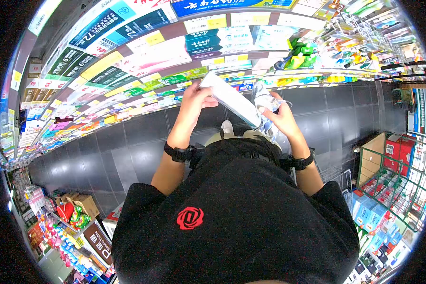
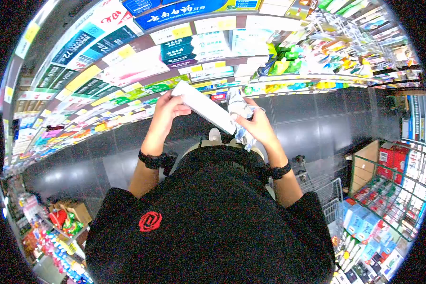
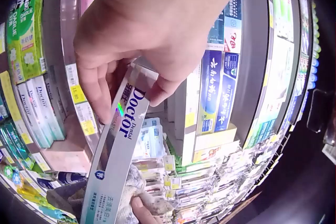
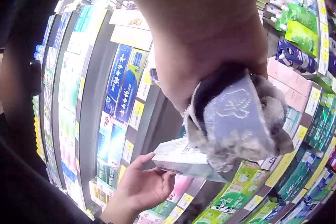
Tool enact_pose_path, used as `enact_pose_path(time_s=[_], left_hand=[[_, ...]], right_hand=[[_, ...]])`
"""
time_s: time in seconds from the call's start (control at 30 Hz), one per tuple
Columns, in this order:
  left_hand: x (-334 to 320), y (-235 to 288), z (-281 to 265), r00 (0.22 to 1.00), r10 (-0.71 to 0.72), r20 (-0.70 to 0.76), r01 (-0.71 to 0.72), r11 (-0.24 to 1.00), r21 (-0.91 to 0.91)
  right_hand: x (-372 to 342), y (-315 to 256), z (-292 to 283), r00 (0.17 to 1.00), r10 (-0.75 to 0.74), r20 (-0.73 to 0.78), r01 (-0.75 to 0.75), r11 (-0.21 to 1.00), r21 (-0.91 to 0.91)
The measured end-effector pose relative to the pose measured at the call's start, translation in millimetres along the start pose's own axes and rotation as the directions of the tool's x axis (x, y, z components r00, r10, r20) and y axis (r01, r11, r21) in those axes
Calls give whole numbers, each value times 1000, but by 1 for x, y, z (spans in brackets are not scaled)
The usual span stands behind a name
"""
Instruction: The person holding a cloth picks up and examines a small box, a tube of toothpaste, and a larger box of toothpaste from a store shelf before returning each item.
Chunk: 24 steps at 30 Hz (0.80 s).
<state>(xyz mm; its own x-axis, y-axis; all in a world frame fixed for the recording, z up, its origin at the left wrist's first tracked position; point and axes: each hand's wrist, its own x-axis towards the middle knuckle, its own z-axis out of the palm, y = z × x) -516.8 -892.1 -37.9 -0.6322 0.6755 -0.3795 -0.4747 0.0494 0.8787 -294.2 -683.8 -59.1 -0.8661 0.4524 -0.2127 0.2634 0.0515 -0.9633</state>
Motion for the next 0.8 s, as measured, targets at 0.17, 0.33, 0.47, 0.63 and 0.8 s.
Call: enact_pose_path(time_s=[0.17, 0.33, 0.47, 0.63, 0.8], left_hand=[[0, -1, -8, 1000, 17, 15, -15, 993, -118], [2, -4, -8, 995, 55, 85, -37, 980, -197], [-1, 1, 0, 989, 107, 100, -91, 984, -155], [-5, 9, 4, 968, 190, 164, -165, 974, -156], [-4, 4, 1, 938, 245, 244, -201, 961, -192]], right_hand=[[-4, 21, -7, 995, 23, -94, -2, 975, 223], [-7, 23, -9, 976, 207, -59, -133, 793, 595], [-6, 20, -7, 963, 263, -58, -150, 702, 696], [-6, 9, -5, 949, 316, 2, -215, 640, 738], [-10, 2, -12, 920, 298, 253, -370, 453, 811]])
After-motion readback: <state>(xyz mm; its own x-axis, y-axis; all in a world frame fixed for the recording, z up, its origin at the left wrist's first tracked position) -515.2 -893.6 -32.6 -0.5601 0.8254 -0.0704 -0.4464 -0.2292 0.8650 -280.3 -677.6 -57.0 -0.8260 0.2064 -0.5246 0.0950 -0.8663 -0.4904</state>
